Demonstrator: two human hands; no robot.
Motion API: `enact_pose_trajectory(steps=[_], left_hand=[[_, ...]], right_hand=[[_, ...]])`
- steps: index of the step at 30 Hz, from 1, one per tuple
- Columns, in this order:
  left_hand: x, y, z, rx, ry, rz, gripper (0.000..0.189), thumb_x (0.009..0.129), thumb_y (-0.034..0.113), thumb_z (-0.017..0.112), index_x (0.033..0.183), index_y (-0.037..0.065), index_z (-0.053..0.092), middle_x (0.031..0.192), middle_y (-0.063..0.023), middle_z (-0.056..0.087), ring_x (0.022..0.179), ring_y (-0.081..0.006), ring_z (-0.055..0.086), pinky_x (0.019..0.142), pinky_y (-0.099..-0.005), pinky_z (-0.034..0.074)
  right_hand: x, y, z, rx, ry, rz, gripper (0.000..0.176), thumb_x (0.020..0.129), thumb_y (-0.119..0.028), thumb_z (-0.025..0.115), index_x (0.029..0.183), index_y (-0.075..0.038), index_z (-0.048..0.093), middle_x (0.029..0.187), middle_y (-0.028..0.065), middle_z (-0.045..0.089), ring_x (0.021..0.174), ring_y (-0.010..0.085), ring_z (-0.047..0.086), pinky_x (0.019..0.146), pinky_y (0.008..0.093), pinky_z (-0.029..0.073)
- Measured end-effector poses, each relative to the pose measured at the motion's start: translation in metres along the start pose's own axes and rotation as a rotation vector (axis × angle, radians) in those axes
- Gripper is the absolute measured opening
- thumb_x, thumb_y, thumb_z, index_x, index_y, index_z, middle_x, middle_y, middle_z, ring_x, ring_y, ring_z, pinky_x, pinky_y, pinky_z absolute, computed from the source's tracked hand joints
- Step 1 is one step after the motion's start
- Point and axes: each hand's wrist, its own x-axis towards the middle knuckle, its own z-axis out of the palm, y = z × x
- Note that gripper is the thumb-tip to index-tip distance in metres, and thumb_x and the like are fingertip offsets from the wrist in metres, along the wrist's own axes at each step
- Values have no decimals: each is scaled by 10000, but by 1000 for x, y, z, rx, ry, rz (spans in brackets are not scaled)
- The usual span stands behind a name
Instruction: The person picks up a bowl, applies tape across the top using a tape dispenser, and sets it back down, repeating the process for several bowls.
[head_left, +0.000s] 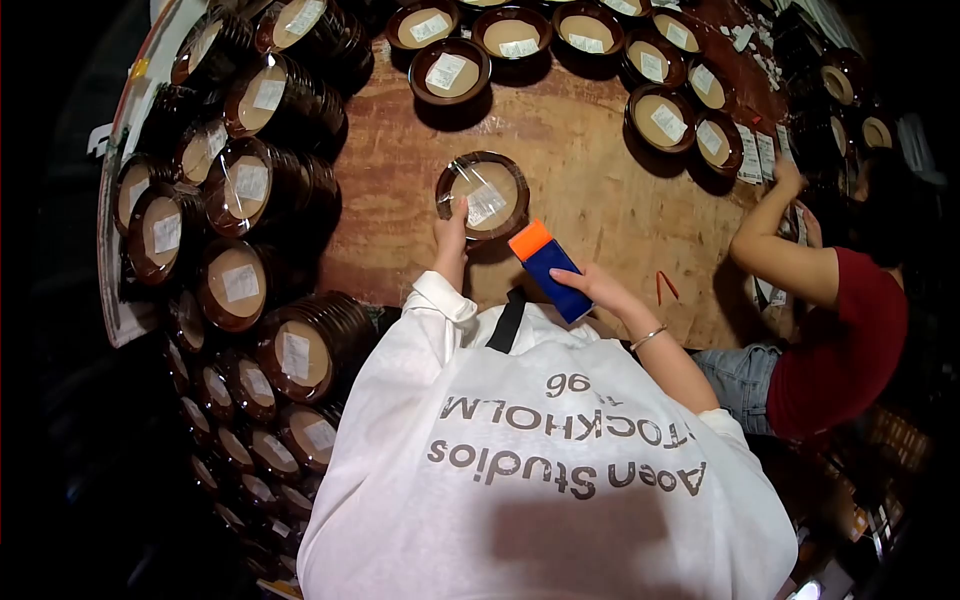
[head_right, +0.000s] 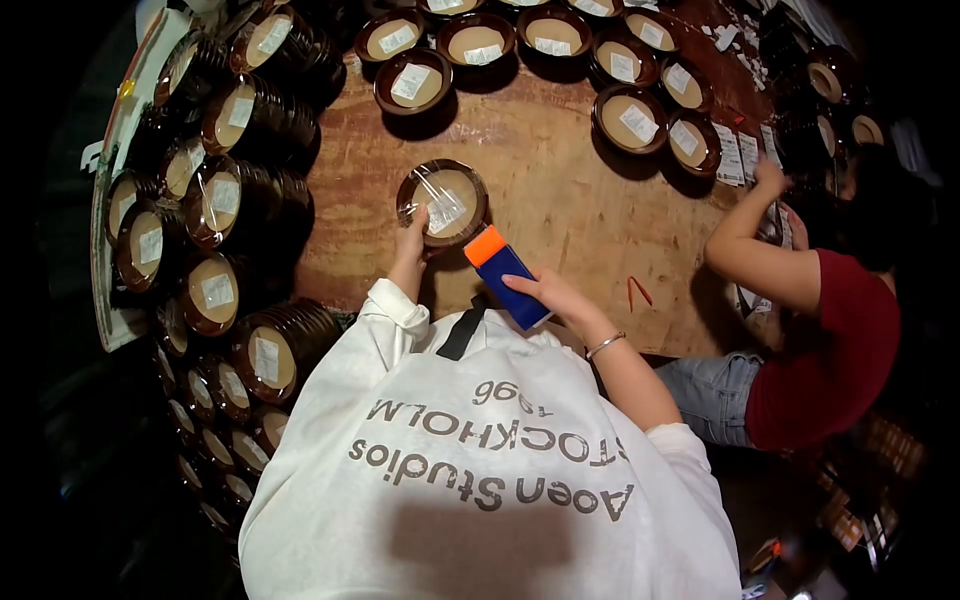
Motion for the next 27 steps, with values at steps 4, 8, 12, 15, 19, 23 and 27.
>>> enact_pose_trajectory(steps=[4, 8, 12, 15, 19, 23, 27], left_hand=[[18, -17, -3, -32, -33, 44, 420, 772, 342, 584, 987, -8, 502, 858, -134, 588, 679, -237, 612, 481, -345, 526], [7, -2, 3, -88, -27, -32, 431, 773, 340, 584, 1010, -9, 494, 879, -139, 584, 688, -242, 609, 501, -355, 528], [-21, 22, 9, -55, -100, -165, 463, 782, 343, 575, 1076, 3, 466, 992, -139, 552, 787, -240, 587, 571, -349, 516], [1, 4, -7, 60, -96, -66, 456, 770, 285, 588, 1104, 6, 453, 997, -133, 551, 833, -249, 571, 657, -345, 482], [-71, 58, 10, 920, 186, 1219, 507, 689, 150, 618, 1132, -6, 429, 1043, -160, 523, 971, -319, 498, 836, -378, 376], [-87, 27, 26, 1720, -516, 1615, 433, 733, 125, 459, 1159, 46, 456, 1239, -109, 408, 1200, -217, 308, 1019, -378, 179], [-65, 3, 28, 2461, -412, 1773, 444, 819, 252, 347, 1242, 129, 397, 1323, -42, 316, 1249, -185, 217, 1053, -381, 60]], right_hand=[[-6, 24, -6, 29, 9, -41, 475, 750, -435, 574, 893, 18, 587, 765, 48, 585, 672, 107, 531, 635, 221, 419], [-20, 59, -19, 77, 84, 79, 482, 745, -434, 577, 894, 25, 584, 757, 59, 590, 660, 117, 537, 615, 229, 424], [-9, 48, -16, 18, 153, 178, 494, 739, -445, 570, 861, 34, 592, 744, 83, 596, 626, 149, 555, 593, 250, 436], [27, 46, -18, -84, 180, 207, 498, 730, -453, 572, 830, 35, 592, 711, 89, 597, 586, 162, 563, 554, 257, 443], [36, 6, -9, -273, 158, 172, 507, 715, -465, 576, 804, 33, 595, 695, 101, 605, 558, 178, 576, 521, 261, 451], [74, -7, -15, -153, -4, 344, 392, 754, -401, 552, 833, -18, 576, 687, 110, 599, 551, 194, 578, 530, 302, 479], [93, -33, -17, -289, -86, 448, 357, 767, -380, 538, 846, -32, 549, 766, 118, 605, 542, 202, 581, 527, 317, 487]])
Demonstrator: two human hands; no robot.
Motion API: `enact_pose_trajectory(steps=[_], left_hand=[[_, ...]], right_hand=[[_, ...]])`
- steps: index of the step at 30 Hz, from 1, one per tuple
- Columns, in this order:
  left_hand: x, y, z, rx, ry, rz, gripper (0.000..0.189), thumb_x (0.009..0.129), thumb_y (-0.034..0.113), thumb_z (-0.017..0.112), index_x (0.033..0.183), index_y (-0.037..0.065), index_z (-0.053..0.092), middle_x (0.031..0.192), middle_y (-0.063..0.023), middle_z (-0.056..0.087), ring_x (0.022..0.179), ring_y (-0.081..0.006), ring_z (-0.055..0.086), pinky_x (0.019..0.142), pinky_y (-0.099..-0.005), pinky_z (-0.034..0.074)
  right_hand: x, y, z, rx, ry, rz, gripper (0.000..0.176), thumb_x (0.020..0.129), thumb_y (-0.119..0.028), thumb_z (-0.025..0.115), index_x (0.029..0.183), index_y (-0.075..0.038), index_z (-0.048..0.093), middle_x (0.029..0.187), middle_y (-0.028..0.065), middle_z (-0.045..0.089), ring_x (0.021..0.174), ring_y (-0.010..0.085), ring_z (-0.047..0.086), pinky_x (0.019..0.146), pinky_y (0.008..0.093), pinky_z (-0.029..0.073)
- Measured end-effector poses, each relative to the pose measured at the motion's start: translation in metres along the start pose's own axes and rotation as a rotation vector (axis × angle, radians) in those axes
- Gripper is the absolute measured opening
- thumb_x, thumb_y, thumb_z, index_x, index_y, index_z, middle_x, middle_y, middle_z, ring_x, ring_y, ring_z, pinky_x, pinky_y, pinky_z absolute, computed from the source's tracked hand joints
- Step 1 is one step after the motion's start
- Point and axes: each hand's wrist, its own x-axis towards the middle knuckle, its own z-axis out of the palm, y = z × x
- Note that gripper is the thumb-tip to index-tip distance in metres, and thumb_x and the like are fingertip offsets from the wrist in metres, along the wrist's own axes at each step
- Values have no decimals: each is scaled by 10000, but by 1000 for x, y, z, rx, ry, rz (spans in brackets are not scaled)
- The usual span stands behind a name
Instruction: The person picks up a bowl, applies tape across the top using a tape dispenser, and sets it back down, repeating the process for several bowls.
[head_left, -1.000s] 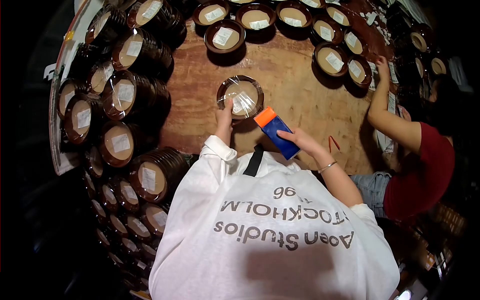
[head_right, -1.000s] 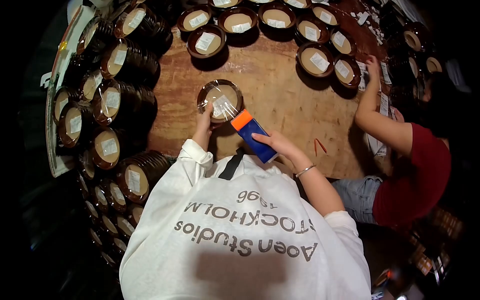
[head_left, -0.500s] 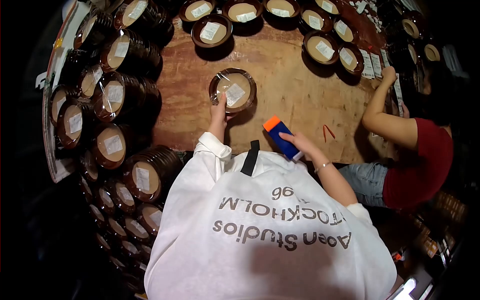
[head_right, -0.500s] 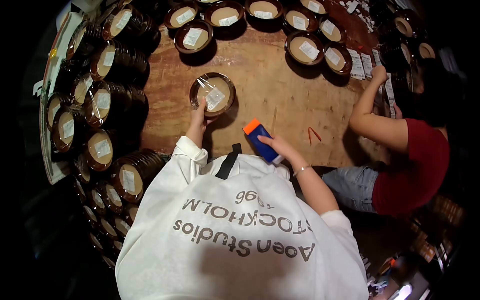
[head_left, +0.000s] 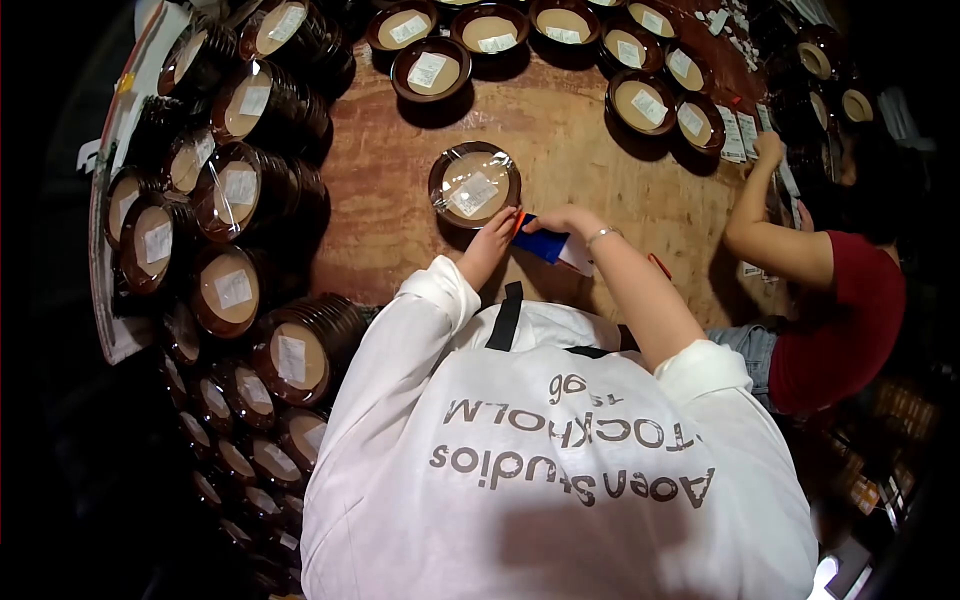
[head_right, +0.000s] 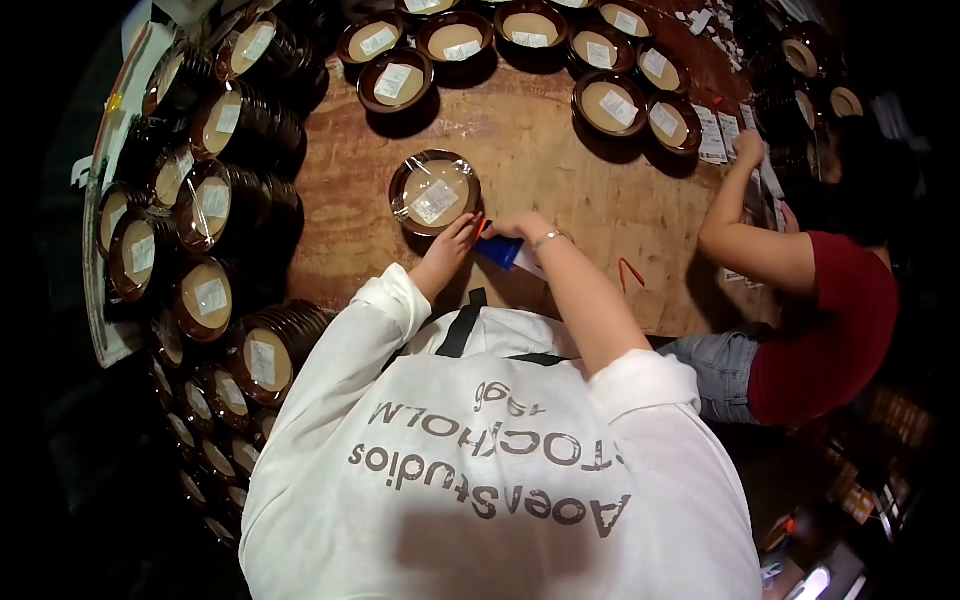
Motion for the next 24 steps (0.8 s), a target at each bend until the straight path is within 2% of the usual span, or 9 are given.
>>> enact_pose_trajectory(steps=[2, 4, 6, 8, 11, 13, 16, 21, 24], left_hand=[[5, -3, -10, 89, -295, 237, 484, 814, 307, 353, 1269, 144, 353, 1335, 23, 291, 1264, -178, 163, 1052, -419, -20], [3, -6, -13, 148, -286, 235, 485, 813, 329, 355, 1271, 170, 350, 1337, 64, 280, 1266, -184, 156, 1044, -456, -33], [4, -2, -12, 109, -261, 239, 441, 803, 306, 364, 1220, 176, 433, 1313, 60, 325, 1262, -190, 167, 1044, -465, -37], [2, -3, -13, 134, -273, 240, 442, 812, 311, 361, 1237, 198, 409, 1326, 67, 302, 1269, -185, 148, 1038, -474, -46], [1, 6, 0, 156, -247, 239, 442, 818, 320, 360, 1244, 207, 398, 1336, 83, 279, 1276, -190, 127, 1033, -480, -56], [-2, 7, 2, 111, -249, 137, 435, 825, 336, 361, 1240, 216, 402, 1339, 104, 267, 1281, -186, 106, 1028, -483, -62], [-1, 10, 3, 57, -401, 185, 426, 832, 333, 358, 1240, 222, 402, 1338, 118, 267, 1283, -181, 95, 1022, -492, -62], [-6, 8, 6, 34, -400, 135, 419, 838, 317, 348, 1241, 213, 402, 1328, 120, 284, 1281, -168, 99, 1022, -488, -62], [-3, 7, 19, -26, -315, 121, 433, 833, 315, 351, 1246, 193, 395, 1321, 114, 300, 1277, -167, 110, 1027, -478, -63]], right_hand=[[0, -12, 2, 1, 13, 127, 404, 739, -408, 560, 897, -36, 567, 835, 111, 609, 609, 228, 591, 600, 342, 483], [-24, -32, 4, -233, 111, 106, 373, 775, -331, 523, 937, 5, 528, 772, 184, 588, 608, 281, 596, 563, 375, 489], [-9, -33, 4, -285, 122, 104, 370, 769, -327, 534, 946, -1, 539, 795, 180, 593, 627, 276, 600, 585, 378, 489], [7, -40, 1, -343, 138, 97, 368, 764, -322, 545, 955, -8, 551, 819, 176, 599, 646, 272, 603, 607, 382, 489], [15, -53, 10, -628, 207, 47, 338, 753, -297, 561, 1000, -67, 579, 933, 142, 599, 775, 265, 602, 703, 385, 472], [4, -67, 19, -702, 295, 187, 330, 738, -272, 578, 1038, -135, 586, 1057, 98, 568, 934, 256, 562, 788, 389, 438], [-8, -75, 33, -738, 425, 115, 334, 682, -300, 629, 964, -120, 624, 971, 121, 599, 868, 261, 584, 733, 372, 462], [-20, -87, 45, -864, 385, 176, 345, 671, -278, 641, 985, -138, 620, 976, 80, 605, 876, 264, 582, 745, 381, 460], [-46, -90, 40, -937, 524, 41, 353, 665, -278, 646, 974, -110, 620, 964, 109, 603, 878, 266, 581, 742, 381, 460]])
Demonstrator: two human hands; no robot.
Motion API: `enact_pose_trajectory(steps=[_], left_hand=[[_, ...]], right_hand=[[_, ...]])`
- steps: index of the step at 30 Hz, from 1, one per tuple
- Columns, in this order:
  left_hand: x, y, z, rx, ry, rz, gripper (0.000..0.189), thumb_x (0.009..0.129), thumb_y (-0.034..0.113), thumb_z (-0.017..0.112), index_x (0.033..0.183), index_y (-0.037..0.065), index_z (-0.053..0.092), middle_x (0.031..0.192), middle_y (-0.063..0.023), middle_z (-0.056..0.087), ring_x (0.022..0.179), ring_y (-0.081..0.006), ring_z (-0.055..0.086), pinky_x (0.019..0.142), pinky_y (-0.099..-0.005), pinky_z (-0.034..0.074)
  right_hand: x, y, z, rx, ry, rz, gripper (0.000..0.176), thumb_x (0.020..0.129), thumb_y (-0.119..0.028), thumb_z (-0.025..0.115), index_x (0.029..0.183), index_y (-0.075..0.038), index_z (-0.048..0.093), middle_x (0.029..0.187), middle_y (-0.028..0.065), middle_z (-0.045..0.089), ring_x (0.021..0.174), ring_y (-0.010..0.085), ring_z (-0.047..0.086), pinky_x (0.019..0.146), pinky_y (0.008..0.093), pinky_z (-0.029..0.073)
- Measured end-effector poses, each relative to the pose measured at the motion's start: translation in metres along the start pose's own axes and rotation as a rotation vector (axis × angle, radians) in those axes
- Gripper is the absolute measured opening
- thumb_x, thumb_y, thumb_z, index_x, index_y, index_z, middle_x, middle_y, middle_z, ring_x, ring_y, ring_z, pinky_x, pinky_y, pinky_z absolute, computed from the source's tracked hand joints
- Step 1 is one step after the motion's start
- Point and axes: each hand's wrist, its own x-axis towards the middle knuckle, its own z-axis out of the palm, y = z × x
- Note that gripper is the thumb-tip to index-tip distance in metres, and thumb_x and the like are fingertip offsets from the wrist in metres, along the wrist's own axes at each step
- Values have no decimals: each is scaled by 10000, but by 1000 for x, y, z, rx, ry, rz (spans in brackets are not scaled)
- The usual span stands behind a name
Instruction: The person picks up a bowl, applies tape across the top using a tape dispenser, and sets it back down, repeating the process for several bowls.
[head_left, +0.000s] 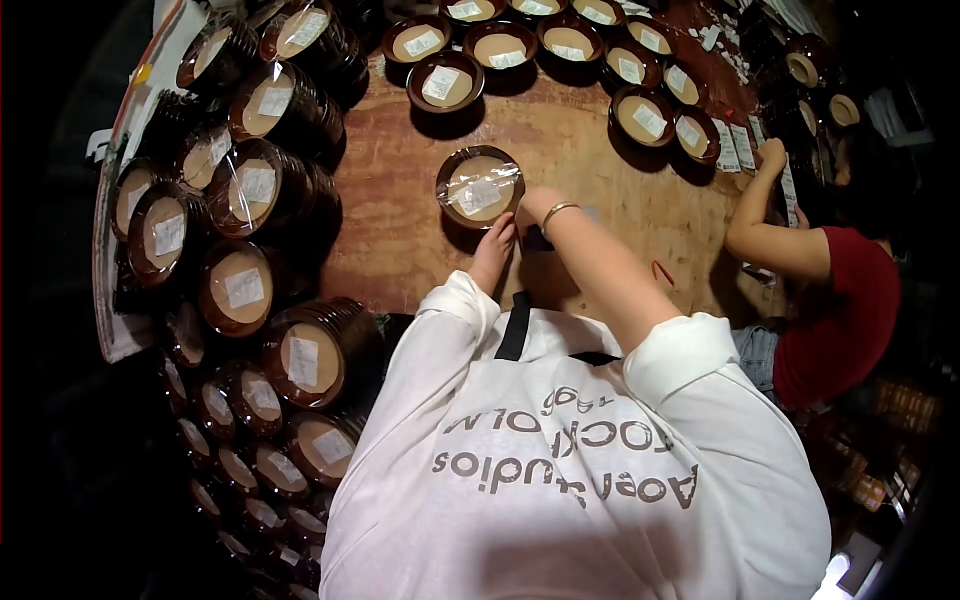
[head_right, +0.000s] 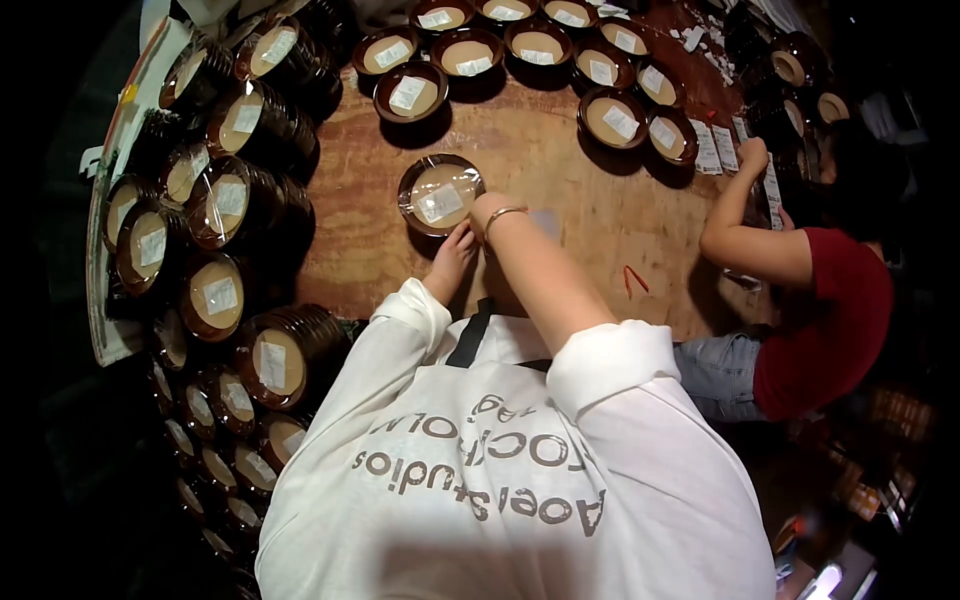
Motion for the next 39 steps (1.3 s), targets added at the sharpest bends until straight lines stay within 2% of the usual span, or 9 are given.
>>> enact_pose_trajectory(steps=[2, 6, 10, 16, 18, 26, 30, 32, 39], left_hand=[[-1, -4, 7, 62, 168, -124, 464, 821, 299, 359, 1266, 168, 360, 1324, 86, 303, 1272, -172, 131, 1036, -465, -53], [-5, -19, -8, -48, 46, 16, 373, 791, 268, 380, 1074, 111, 567, 1255, 19, 406, 1250, -182, 188, 1051, -437, -20], [-9, -10, 18, 14, 251, -57, 335, 768, 253, 405, 954, 84, 626, 1215, 0, 448, 1237, -198, 226, 1055, -425, 13], [-26, -40, 5, -519, 828, -149, 419, 759, 188, 430, 1147, 32, 457, 1268, -133, 361, 1204, -239, 298, 1023, -398, 167], [-14, -44, 6, -584, 751, -257, 503, 760, 156, 440, 1236, 36, 331, 1303, -127, 309, 1208, -247, 292, 1010, -404, 186], [-19, -50, -6, -645, 628, -592, 612, 745, 124, 506, 1300, 97, 247, 1318, -181, 237, 1231, -299, 234, 995, -453, 182], [-41, -41, 9, -1217, 777, -959, 730, 748, 349, 585, 1292, 27, 219, 1304, -210, 241, 1215, -311, 246, 984, -405, 217], [-19, -26, 48, -1859, 947, -1640, 675, 803, 429, 498, 1266, 2, 255, 1281, -170, 310, 1186, -285, 297, 970, -349, 250], [27, -36, 55, -3118, 1245, -1560, 692, 818, 604, 251, 1168, 32, 419, 1192, -91, 450, 1086, -222, 422, 927, -319, 316]], right_hand=[[15, 8, -6, 87, -333, 43, 360, 735, -225, 600, 1086, -161, 562, 1117, 31, 543, 1013, 246, 523, 819, 454, 404], [21, 5, 31, -90, 133, -39, 269, 755, -213, 582, 1015, -150, 606, 1043, 35, 581, 946, 250, 555, 791, 451, 414], [22, 24, 39, -437, 54, -54, 248, 776, -218, 534, 1003, -163, 614, 1043, 32, 586, 952, 242, 554, 765, 444, 402], [0, 85, 17, 222, 260, 52, 402, 733, -439, 529, 937, -105, 618, 939, 116, 607, 845, 263, 584, 715, 363, 444], [-4, 91, 59, 365, 661, 22, 566, 728, -532, 504, 987, -32, 554, 889, 164, 597, 806, 298, 580, 710, 364, 446], [11, 69, 145, 651, 506, 83, 572, 783, -467, 478, 1010, 54, 414, 900, 269, 544, 809, 416, 539, 719, 430, 428], [-4, 86, 95, 478, 439, 0, 533, 770, -474, 490, 924, 36, 518, 913, 223, 562, 793, 374, 548, 730, 408, 427], [-8, 87, 42, 757, 310, -49, 495, 812, -443, 450, 973, 19, 524, 923, 193, 572, 824, 332, 553, 754, 373, 422], [124, 18, 2, 1436, 427, -588, 501, 870, -419, 358, 1051, 22, 513, 1077, 148, 500, 1047, 218, 425, 924, 284, 283]])
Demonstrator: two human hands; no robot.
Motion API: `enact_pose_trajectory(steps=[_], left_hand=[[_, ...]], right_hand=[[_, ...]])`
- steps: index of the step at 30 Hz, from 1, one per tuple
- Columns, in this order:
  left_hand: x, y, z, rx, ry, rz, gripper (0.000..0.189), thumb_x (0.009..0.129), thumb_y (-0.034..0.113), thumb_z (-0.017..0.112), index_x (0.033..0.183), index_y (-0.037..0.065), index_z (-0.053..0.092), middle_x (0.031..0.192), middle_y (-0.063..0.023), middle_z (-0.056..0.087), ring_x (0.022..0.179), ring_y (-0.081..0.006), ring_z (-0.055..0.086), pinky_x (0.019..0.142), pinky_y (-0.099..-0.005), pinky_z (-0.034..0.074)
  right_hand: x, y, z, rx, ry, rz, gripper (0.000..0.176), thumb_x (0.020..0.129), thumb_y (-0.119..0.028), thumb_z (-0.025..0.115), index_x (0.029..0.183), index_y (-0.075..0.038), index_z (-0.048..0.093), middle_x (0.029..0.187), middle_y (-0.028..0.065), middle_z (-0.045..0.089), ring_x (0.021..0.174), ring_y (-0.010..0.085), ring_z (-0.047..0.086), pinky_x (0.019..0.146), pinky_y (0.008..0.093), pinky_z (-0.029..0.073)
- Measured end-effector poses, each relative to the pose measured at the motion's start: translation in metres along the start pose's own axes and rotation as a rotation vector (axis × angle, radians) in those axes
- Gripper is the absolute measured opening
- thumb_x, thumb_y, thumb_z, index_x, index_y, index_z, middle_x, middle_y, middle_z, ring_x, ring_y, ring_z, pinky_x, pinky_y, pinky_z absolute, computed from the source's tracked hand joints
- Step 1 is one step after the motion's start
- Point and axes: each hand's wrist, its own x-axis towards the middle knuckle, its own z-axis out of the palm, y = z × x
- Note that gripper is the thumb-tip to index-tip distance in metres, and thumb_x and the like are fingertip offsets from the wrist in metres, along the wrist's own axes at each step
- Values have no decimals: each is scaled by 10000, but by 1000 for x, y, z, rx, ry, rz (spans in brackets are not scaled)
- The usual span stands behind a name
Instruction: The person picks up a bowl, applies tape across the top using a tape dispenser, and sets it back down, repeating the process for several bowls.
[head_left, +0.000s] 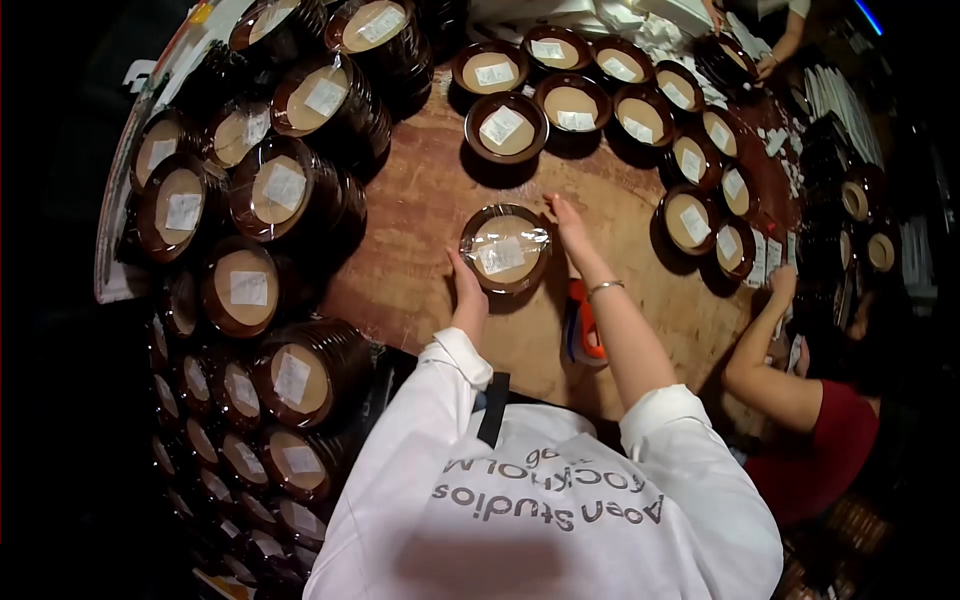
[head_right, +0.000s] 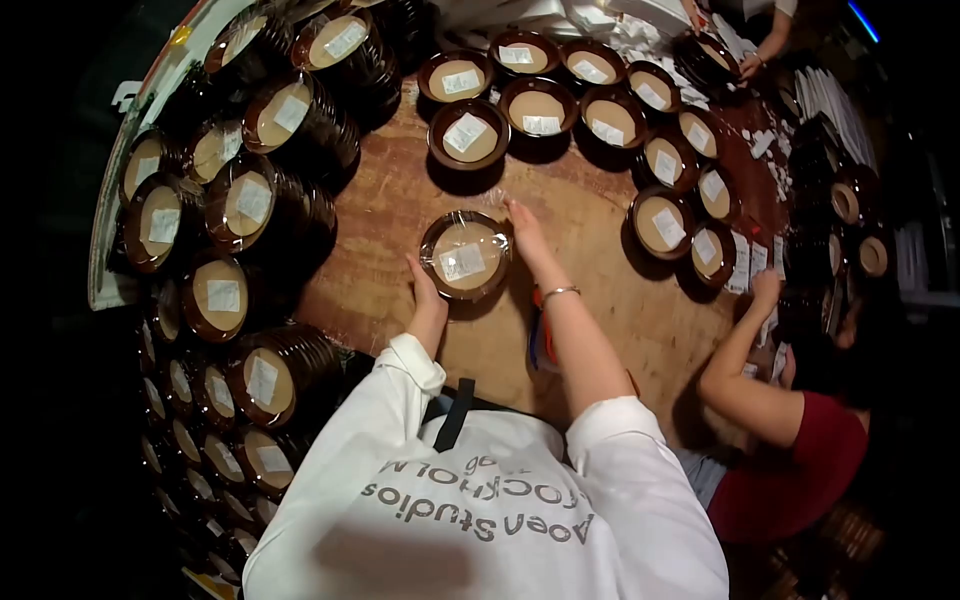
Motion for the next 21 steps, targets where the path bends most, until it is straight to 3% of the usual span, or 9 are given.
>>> enact_pose_trajectory(steps=[3, 5, 8, 12, 14, 15, 18, 19, 21], left_hand=[[0, -5, 3, -79, 58, 25, 689, 819, 605, 244, 1170, 38, 418, 1197, -93, 444, 1088, -219, 420, 925, -325, 319], [2, -8, 8, -111, 154, 32, 653, 830, 574, 279, 1150, 25, 429, 1157, -98, 473, 1045, -215, 455, 891, -315, 353], [-3, -4, 19, -100, 327, 92, 648, 787, 507, 478, 1089, -65, 457, 1106, -123, 490, 948, -189, 499, 789, -287, 412], [-7, 4, 24, -26, 396, 68, 636, 804, 521, 434, 1084, -49, 478, 1089, -114, 505, 938, -182, 498, 807, -291, 396], [-6, 1, 14, -7, 93, 83, 609, 852, 502, 339, 1193, -1, 383, 1192, -101, 443, 1082, -184, 427, 916, -295, 328], [-10, 0, 11, -13, 92, 91, 609, 852, 502, 339, 1193, -1, 383, 1192, -101, 443, 1082, -184, 427, 916, -295, 328], [-38, -13, 0, -196, -260, 56, 571, 889, 450, 263, 1308, 65, 213, 1348, -66, 229, 1231, -174, 227, 1015, -312, 184], [-41, -12, -2, -133, -246, 115, 542, 892, 429, 284, 1309, 95, 191, 1343, -64, 223, 1221, -184, 243, 1006, -327, 208], [-54, 3, 3, -56, -75, 52, 535, 881, 420, 342, 1291, 125, 164, 1311, -57, 241, 1195, -195, 270, 976, -351, 258]], right_hand=[[6, 5, 16, -265, -155, 102, 494, 879, -367, 379, 1163, 32, 439, 1211, 140, 441, 1144, 222, 380, 966, 284, 255], [13, 22, 20, -159, -169, 149, 513, 875, -375, 383, 1172, 41, 425, 1220, 148, 431, 1156, 220, 369, 972, 285, 246], [14, 38, 20, -5, -161, 174, 512, 874, -379, 382, 1163, 40, 438, 1207, 142, 445, 1133, 213, 394, 955, 278, 274], [14, 25, 17, 62, -172, 251, 489, 881, -359, 374, 1153, 40, 449, 1187, 143, 462, 1112, 211, 414, 940, 274, 293], [16, 18, 11, 18, -271, 353, 486, 886, -352, 360, 1153, 45, 447, 1208, 153, 440, 1138, 218, 390, 953, 278, 276], [16, 17, 11, 14, -277, 346, 486, 886, -352, 360, 1153, 45, 447, 1208, 153, 440, 1138, 218, 390, 953, 278, 276], [18, 35, 21, -81, -38, 197, 484, 893, -370, 333, 1121, 36, 467, 1190, 135, 449, 1084, 209, 418, 924, 297, 311], [13, 42, 22, -84, -45, 200, 484, 893, -370, 333, 1121, 36, 467, 1190, 135, 449, 1084, 209, 418, 924, 297, 311], [-1, 23, 21, 216, -65, 355, 490, 887, -431, 312, 1069, -22, 512, 1020, 78, 555, 904, 153, 516, 794, 277, 397]])
